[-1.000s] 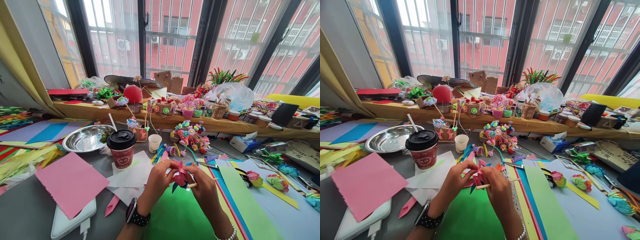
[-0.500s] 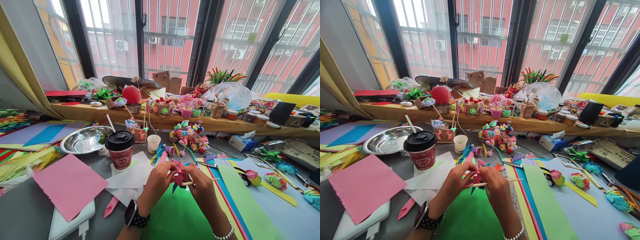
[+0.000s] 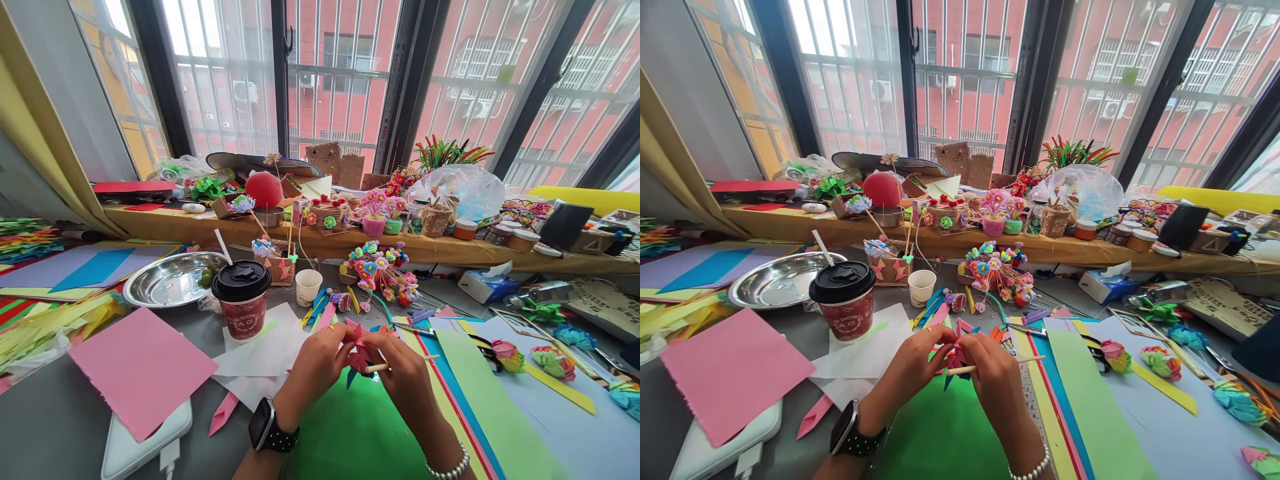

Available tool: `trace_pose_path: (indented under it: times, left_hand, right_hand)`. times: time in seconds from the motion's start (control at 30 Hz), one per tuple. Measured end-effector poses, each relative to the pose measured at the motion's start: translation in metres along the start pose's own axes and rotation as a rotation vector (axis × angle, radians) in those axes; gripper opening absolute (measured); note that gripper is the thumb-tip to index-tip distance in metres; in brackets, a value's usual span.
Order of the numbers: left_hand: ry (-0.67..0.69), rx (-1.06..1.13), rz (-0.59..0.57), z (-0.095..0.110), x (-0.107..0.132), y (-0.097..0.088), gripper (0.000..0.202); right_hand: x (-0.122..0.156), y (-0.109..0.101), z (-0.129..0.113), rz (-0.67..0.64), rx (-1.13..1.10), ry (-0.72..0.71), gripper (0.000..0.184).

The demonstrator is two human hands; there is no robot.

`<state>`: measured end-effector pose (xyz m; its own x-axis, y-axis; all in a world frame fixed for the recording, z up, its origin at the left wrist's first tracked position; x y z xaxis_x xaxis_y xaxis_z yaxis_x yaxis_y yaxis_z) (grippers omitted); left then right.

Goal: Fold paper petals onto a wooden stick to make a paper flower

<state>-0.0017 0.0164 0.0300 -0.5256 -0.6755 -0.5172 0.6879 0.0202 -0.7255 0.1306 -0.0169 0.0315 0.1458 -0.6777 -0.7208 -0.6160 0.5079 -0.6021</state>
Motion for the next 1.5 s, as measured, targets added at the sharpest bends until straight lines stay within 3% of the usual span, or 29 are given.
trace_pose_path:
  times: [0.23,0.8,1.27,1.5]
  left_hand:
    - [-0.051,0.044,-0.048,-0.003,-0.002,0.001,0.013]
    - [-0.009,-0.081,0.044,-0.006,0.001,0.006,0.014]
    - [-0.057,0.137,-0.001,-0.007,-0.002,0.001,0.011]
    - [-0.016,0.021,-0.008,-0.006,0.000,0.003,0.010]
  right_hand:
    - [-0.001,-0.001,0.001,-0.016,-0.024,0.007,0.013]
    - [0.001,0.000,0.010,0.000,0.028,0.081,0.017]
    - [0.001,0.006,0.009,0.041,0.075,0.033,0.028]
    - [0.001,0.006,0.009,0.018,0.048,0.036,0.025]
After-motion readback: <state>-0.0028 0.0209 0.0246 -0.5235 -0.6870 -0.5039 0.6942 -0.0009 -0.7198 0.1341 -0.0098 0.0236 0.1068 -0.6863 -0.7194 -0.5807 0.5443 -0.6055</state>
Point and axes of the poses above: each hand's wrist, its own x-axis away from the middle knuckle, its own y-axis out of the palm, z = x × y, the point moved 3 cm from there along -x, towards the middle knuckle, and after that the axes turned 7 degrees about y, right-handed, at the moved point
